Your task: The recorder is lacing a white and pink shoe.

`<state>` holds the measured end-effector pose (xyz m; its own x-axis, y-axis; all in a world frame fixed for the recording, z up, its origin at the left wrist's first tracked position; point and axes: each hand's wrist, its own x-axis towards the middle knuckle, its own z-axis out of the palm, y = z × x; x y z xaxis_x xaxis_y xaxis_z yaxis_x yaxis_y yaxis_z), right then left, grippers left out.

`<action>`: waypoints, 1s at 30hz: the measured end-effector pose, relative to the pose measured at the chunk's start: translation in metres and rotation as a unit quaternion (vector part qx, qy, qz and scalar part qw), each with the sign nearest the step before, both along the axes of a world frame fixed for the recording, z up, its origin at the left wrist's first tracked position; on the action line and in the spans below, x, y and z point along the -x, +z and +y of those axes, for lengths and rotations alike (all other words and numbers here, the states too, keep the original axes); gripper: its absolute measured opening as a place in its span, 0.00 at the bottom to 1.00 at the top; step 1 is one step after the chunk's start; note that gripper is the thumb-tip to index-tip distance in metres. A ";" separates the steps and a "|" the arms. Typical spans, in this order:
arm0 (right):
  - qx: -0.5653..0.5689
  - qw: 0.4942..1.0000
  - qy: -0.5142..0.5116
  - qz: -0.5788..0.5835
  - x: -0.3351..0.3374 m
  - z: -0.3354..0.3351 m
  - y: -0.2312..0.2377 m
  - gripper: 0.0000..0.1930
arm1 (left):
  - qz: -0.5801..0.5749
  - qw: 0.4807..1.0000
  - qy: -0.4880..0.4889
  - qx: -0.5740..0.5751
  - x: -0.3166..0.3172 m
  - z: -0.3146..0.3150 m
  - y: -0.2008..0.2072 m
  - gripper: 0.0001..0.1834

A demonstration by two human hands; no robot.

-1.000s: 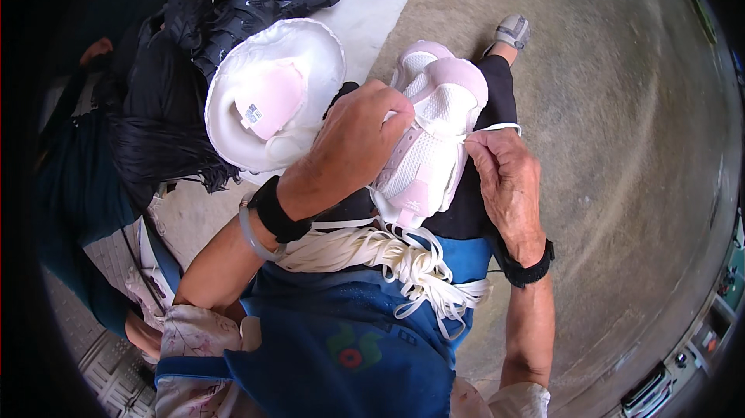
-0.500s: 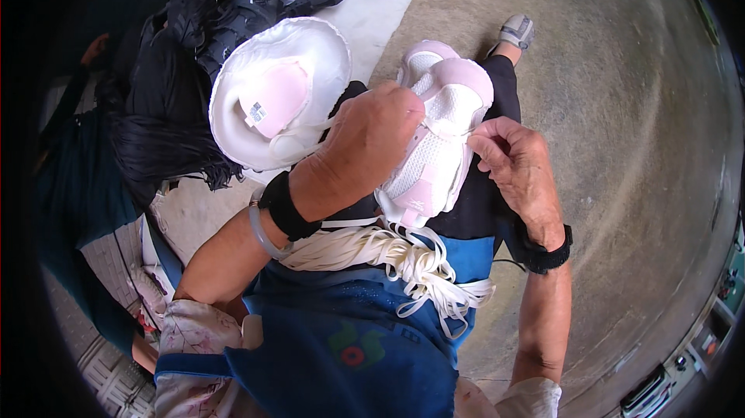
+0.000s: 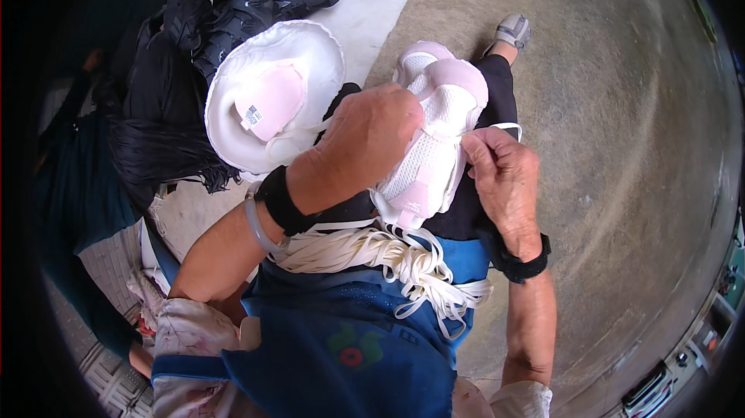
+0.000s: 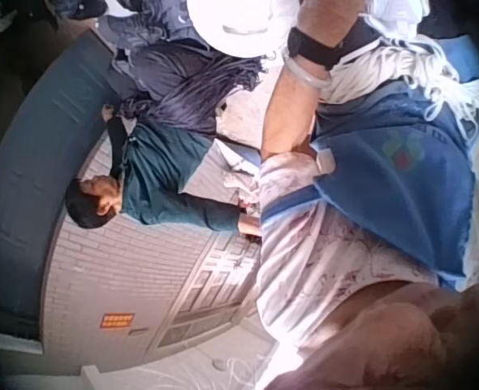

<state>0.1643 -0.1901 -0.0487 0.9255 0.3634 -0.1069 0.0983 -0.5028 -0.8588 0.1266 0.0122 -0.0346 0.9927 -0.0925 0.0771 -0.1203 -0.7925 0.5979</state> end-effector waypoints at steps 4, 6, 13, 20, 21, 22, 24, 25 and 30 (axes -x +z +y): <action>0.059 0.998 0.016 -0.033 0.002 0.007 0.008 0.08 | -0.010 1.000 -0.008 -0.022 0.000 0.002 -0.004 0.04; 0.039 0.997 0.017 -0.058 0.008 0.003 0.004 0.08 | -0.014 0.999 -0.019 -0.023 0.001 0.001 -0.004 0.04; 0.072 0.994 0.037 -0.070 0.034 -0.004 0.017 0.21 | -0.062 0.998 -0.006 -0.018 0.011 0.005 0.002 0.12; 0.147 0.978 0.034 -0.147 0.047 0.006 0.018 0.24 | -0.091 0.991 -0.029 -0.095 0.026 -0.022 0.005 0.22; 0.147 0.978 0.033 -0.147 0.047 0.009 0.017 0.24 | -0.091 0.991 -0.031 -0.094 0.024 -0.025 0.004 0.22; 0.167 0.974 0.037 -0.149 0.046 0.013 0.014 0.23 | -0.076 0.994 -0.017 -0.074 0.022 -0.027 0.003 0.24; 0.187 0.970 0.041 -0.151 0.042 0.017 0.006 0.23 | -0.061 0.997 -0.002 -0.053 0.019 -0.029 0.000 0.26; 0.159 0.973 0.026 -0.167 0.039 0.019 0.001 0.21 | -0.063 0.997 0.008 -0.044 0.019 -0.029 -0.003 0.26; 0.086 0.980 0.054 -0.174 0.033 0.009 -0.005 0.20 | -0.062 0.997 0.051 -0.023 0.019 -0.035 -0.009 0.25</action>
